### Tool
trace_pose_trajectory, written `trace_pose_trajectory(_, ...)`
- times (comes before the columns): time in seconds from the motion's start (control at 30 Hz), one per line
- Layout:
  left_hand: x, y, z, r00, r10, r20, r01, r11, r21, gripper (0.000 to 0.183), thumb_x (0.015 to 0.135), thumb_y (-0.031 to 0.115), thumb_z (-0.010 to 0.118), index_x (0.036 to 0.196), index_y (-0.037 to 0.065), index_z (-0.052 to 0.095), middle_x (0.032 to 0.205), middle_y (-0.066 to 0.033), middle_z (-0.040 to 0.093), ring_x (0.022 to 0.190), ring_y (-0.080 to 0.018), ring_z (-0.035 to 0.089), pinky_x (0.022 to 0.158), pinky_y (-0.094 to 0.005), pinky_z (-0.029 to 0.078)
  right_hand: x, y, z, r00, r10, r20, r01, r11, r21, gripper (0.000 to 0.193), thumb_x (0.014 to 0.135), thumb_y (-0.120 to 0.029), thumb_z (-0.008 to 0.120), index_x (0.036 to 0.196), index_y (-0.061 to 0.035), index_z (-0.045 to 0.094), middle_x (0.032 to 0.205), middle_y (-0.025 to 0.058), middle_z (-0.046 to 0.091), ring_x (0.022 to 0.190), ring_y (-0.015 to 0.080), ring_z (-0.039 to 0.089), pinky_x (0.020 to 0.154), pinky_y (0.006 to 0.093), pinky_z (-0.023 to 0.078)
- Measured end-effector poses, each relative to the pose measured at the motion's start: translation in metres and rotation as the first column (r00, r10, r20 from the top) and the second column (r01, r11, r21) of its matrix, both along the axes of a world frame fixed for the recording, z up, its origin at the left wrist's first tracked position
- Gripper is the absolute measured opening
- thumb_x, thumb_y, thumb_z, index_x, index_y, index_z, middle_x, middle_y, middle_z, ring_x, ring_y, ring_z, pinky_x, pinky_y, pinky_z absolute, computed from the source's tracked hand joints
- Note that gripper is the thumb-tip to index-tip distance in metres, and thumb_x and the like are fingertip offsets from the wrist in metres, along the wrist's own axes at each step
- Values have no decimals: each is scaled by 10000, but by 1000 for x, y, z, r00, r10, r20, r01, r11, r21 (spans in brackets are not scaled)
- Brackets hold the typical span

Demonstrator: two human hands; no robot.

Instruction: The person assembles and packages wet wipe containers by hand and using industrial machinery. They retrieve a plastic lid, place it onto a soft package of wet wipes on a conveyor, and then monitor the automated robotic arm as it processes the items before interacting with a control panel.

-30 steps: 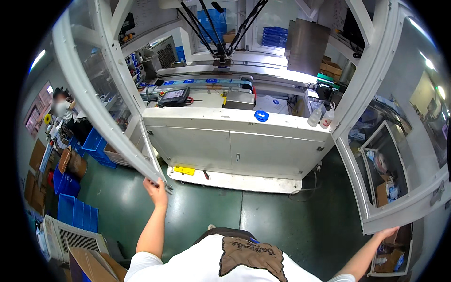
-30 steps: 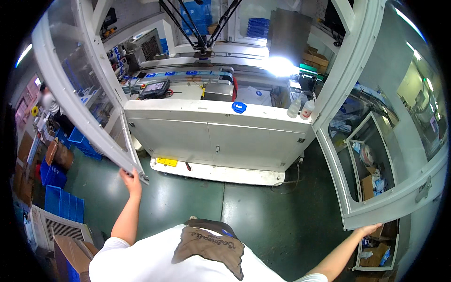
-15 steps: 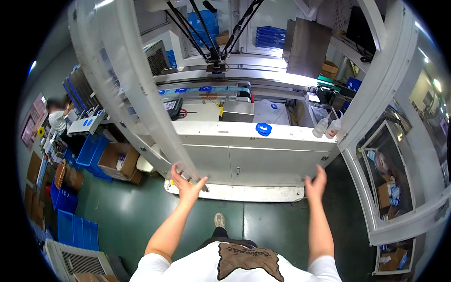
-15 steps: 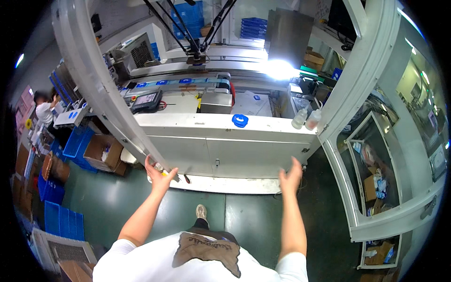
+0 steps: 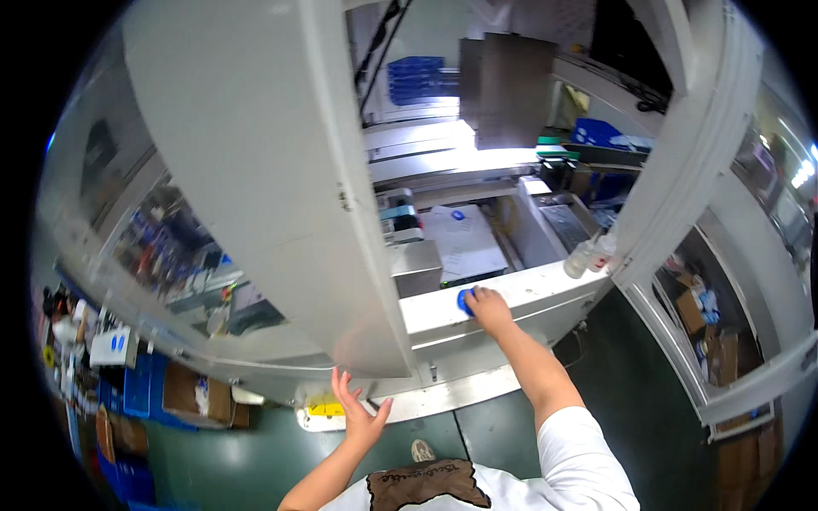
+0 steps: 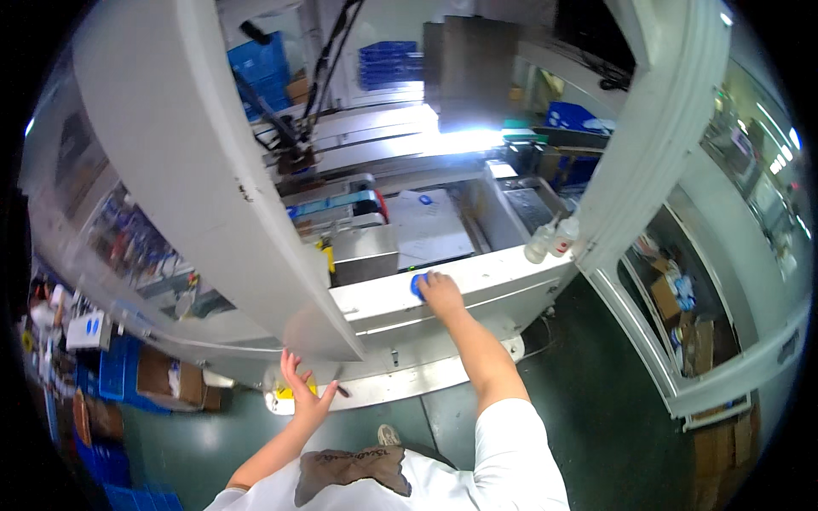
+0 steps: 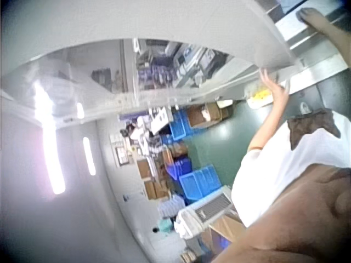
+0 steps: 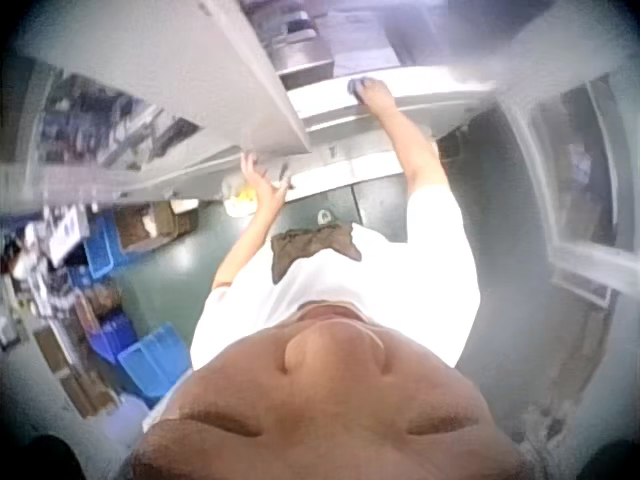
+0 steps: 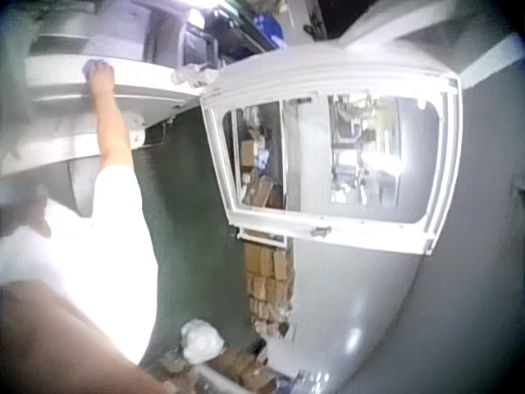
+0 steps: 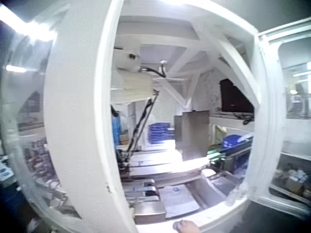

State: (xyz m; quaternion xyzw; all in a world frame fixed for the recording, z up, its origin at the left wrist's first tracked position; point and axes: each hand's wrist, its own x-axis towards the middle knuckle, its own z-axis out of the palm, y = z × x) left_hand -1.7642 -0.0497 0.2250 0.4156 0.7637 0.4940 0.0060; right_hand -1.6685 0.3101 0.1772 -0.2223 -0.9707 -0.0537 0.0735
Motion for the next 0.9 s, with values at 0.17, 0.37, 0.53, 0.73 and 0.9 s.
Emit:
trace_pose_trajectory(0.17, -14, 40, 1, 997, -17, 77, 13, 999, 49, 946, 687, 113, 718, 1384, 70, 80, 1444, -196, -78, 1286, -382, 205, 938, -481, 369, 56, -17, 48, 983, -90, -163, 28, 936, -351, 230, 785, -173, 593, 1000, -96, 574, 822, 122, 626, 782, 303, 606, 666, 403, 484)
trace_pose_trajectory(0.37, -22, 87, 3, 992, 60, 115, -71, 993, 93, 943, 715, 115, 707, 1411, 100, 72, 1456, -152, -119, 1335, -372, 108, 956, -513, 359, 327, -36, 7, 117, -909, -400, 164, 414, -895, 347, 702, -131, 730, 993, 21, 619, 907, 69, 633, 813, 153, 588, 757, 287, 470)
trace_pose_trajectory(0.53, -37, 106, -11, 984, 133, 116, -141, 988, 68, 1011, 697, 110, 726, 1426, 156, 27, 1456, -135, -168, 1346, -369, 67, 952, -530, 372, 596, -80, 59, -350, -595, -723, 391, 609, -690, 712, 718, -144, 699, 1316, 18, 348, 1338, 148, 371, 1178, 256, 415, 998, 377, 314)
trace_pose_trajectory(0.73, -74, 123, -33, 944, 322, -70, -326, 943, -68, 1123, 629, 142, 773, 1426, 123, -18, 1454, -184, -152, 1353, -369, 35, 1051, -435, 254, 740, -53, 136, -343, -582, -737, 240, 704, -668, 611, 776, -208, 674, 1281, 11, 409, 1421, 102, 275, 1184, 220, 416, 979, 344, 324)
trace_pose_trajectory(0.9, -65, 108, 2, 973, 121, 195, -115, 993, -41, 925, 641, 159, 744, 1376, 10, 203, 1430, -199, 169, 1333, -332, 166, 1087, -392, 188, 743, -26, 134, -201, -702, -683, 80, 683, -726, 521, 812, -229, 641, 1242, -14, 439, 1158, 96, 516, 1027, 197, 502, 915, 344, 379)
